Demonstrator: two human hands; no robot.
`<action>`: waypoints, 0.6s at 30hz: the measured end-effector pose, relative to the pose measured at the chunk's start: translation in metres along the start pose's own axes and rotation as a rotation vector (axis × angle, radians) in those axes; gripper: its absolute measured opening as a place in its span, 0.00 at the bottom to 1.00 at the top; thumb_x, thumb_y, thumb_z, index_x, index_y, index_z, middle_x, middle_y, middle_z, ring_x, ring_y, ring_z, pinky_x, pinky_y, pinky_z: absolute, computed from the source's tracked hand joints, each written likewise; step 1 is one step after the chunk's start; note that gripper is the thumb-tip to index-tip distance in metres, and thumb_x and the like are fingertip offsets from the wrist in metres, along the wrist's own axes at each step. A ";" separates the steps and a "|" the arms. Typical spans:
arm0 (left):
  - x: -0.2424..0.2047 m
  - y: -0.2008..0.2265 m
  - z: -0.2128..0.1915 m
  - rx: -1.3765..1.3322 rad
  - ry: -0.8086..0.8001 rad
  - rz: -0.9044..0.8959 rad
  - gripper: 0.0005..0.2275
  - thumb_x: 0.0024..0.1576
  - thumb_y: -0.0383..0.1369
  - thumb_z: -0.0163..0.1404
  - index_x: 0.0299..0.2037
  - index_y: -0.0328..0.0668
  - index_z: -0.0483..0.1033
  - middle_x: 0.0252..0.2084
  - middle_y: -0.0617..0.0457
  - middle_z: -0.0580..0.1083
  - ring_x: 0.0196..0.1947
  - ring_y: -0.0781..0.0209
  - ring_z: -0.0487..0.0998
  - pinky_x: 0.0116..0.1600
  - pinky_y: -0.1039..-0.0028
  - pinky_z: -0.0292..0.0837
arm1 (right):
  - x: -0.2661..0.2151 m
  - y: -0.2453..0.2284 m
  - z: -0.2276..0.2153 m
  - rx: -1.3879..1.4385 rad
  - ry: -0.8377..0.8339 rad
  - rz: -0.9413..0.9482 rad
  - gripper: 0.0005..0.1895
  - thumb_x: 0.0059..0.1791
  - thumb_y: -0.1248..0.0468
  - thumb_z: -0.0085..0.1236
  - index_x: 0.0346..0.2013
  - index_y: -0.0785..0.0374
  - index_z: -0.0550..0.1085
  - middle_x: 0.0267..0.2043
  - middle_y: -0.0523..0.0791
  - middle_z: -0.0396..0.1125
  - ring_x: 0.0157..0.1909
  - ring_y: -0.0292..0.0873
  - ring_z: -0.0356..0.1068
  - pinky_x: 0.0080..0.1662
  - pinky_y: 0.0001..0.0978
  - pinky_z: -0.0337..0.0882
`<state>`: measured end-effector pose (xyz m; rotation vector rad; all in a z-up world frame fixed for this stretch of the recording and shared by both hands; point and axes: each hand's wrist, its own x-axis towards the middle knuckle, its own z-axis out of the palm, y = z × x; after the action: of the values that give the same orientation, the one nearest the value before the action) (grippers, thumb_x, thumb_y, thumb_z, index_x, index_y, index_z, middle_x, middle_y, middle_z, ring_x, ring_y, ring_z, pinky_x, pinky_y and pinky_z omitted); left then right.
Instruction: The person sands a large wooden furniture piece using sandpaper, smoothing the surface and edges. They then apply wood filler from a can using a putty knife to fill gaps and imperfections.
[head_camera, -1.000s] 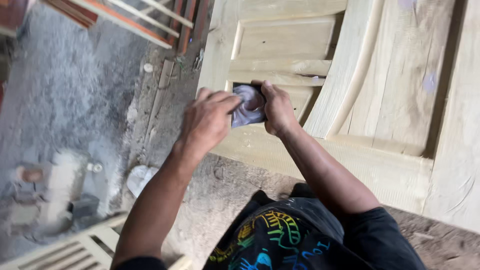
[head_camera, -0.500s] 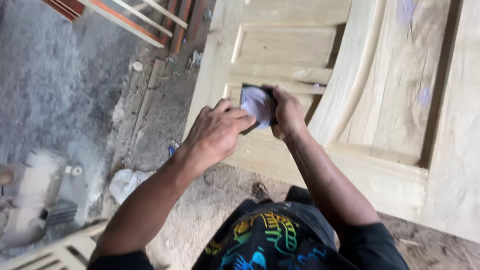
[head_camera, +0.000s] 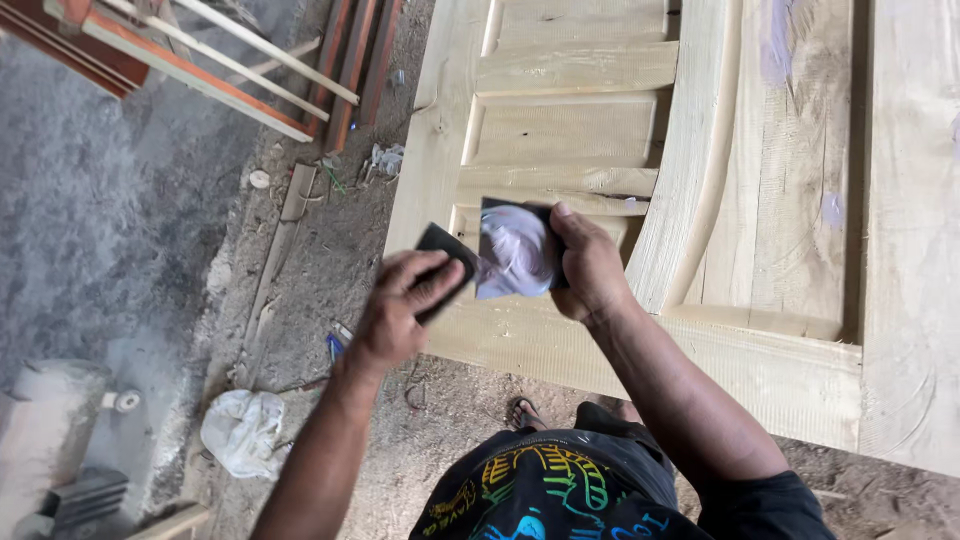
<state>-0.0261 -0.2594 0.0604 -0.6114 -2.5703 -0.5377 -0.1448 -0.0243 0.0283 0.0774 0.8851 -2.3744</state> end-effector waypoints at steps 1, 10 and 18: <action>-0.003 0.002 -0.010 0.074 -0.014 -0.053 0.21 0.60 0.28 0.58 0.63 0.57 0.74 0.59 0.49 0.74 0.59 0.51 0.72 0.65 0.65 0.72 | 0.000 0.002 -0.001 -0.048 -0.004 -0.037 0.27 0.62 0.56 0.33 0.59 0.78 0.68 0.53 0.61 0.70 0.50 0.54 0.72 0.55 0.44 0.74; 0.064 0.001 -0.006 0.010 0.007 -0.332 0.21 0.55 0.26 0.56 0.61 0.44 0.75 0.56 0.48 0.77 0.53 0.47 0.78 0.57 0.63 0.75 | 0.052 0.014 0.040 -0.731 -0.079 -0.292 0.32 0.59 0.50 0.38 0.72 0.69 0.59 0.63 0.54 0.69 0.59 0.40 0.72 0.57 0.28 0.74; -0.004 -0.012 0.070 -0.661 0.190 -0.665 0.14 0.65 0.30 0.48 0.61 0.42 0.73 0.60 0.45 0.76 0.54 0.52 0.81 0.55 0.68 0.79 | 0.100 0.046 0.064 -1.354 0.255 -0.080 0.30 0.59 0.47 0.39 0.40 0.72 0.78 0.35 0.59 0.74 0.37 0.53 0.74 0.45 0.48 0.72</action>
<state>-0.0520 -0.2384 -0.0027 0.1400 -2.3408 -1.6076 -0.1921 -0.1422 0.0261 -0.2011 2.4103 -1.3846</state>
